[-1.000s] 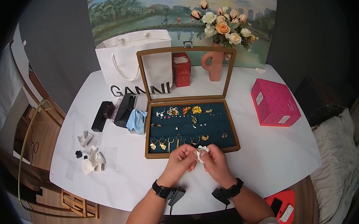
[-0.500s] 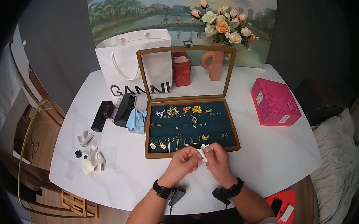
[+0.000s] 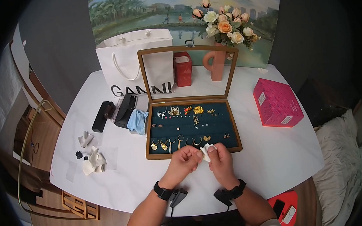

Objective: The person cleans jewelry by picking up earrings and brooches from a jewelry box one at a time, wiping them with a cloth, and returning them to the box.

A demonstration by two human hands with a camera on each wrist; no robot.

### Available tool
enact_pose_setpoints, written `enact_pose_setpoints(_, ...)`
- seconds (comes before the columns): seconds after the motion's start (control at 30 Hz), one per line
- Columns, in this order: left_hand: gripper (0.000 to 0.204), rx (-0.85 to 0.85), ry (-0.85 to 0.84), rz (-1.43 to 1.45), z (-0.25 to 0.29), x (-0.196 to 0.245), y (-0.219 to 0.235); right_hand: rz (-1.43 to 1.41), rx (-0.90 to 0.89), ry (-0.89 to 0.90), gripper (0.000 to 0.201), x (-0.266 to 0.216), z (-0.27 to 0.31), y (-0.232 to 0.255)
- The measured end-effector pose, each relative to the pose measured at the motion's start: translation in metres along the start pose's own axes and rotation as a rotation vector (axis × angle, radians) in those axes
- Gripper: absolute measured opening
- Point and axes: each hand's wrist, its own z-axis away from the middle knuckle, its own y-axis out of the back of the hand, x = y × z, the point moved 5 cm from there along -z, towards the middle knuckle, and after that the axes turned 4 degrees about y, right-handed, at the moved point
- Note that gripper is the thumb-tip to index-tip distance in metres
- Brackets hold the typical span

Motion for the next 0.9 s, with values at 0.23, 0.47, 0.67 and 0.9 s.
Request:
enact_pose_setpoints(0.23, 0.012, -0.046, 0.027, 0.035, 0.000, -0.003, -0.002, -0.101, -0.087, -0.055, 0.025, -0.008, 0.001, -0.004)
enact_pose_setpoints(0.47, 0.013, -0.042, 0.026, 0.039, 0.001, -0.003, -0.001, -0.043, -0.109, -0.008, 0.023, -0.001, 0.002, -0.007)
enact_pose_setpoints(0.67, 0.021, -0.047, 0.050, 0.000, 0.001, -0.002, -0.002, -0.041, -0.163, -0.003, 0.020, 0.003, 0.002, -0.006)
enact_pose_setpoints(0.9, 0.025, -0.038, 0.031, 0.014, 0.001, -0.003, -0.001, -0.035, -0.211, -0.042, 0.019, -0.006, 0.003, -0.008)
